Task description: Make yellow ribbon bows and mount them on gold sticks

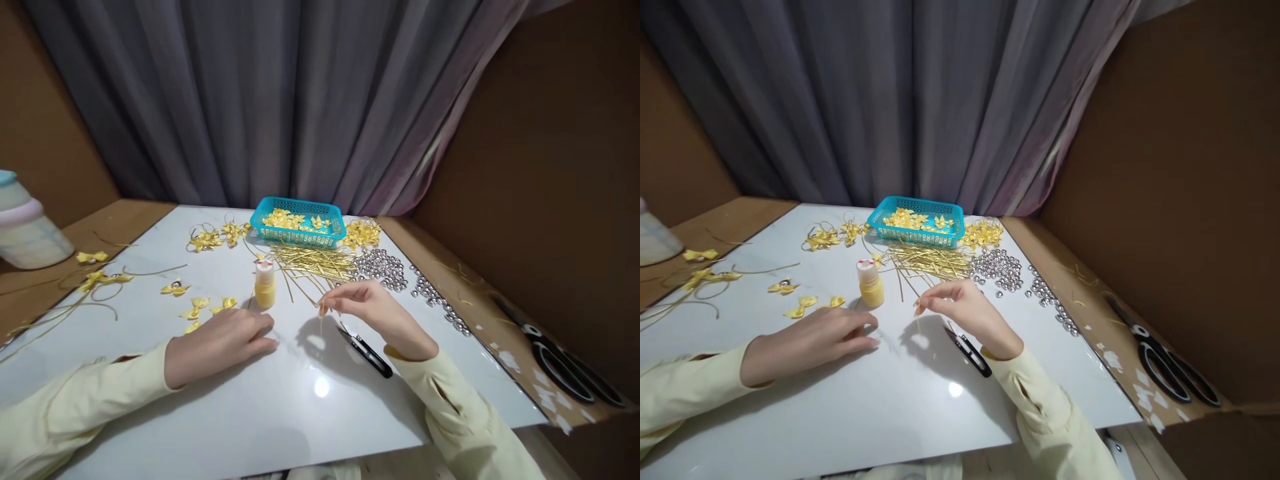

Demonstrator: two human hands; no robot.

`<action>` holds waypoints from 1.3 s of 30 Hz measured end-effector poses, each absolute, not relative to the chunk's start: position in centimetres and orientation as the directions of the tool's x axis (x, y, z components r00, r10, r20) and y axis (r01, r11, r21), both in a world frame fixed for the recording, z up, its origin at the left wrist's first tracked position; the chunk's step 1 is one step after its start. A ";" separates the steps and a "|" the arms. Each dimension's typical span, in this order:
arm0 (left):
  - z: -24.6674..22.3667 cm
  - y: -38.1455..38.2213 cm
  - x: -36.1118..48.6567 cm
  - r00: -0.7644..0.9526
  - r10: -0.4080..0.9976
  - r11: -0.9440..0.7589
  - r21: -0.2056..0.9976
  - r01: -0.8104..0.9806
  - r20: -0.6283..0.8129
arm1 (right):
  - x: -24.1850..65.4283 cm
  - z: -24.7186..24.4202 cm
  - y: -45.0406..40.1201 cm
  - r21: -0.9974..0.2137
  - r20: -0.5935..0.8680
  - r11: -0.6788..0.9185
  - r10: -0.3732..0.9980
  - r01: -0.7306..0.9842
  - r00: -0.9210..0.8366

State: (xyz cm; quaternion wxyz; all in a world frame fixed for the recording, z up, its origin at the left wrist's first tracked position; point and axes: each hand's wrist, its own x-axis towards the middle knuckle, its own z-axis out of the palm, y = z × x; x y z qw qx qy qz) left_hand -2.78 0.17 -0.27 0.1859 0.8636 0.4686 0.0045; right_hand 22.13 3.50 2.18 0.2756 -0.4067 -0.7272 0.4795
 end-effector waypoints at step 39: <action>2.9 2.3 0.8 0.573 0.785 -0.141 0.831 0.538 -0.238 | 20.6 2.2 1.5 -0.729 0.241 0.503 0.824 0.465 -0.513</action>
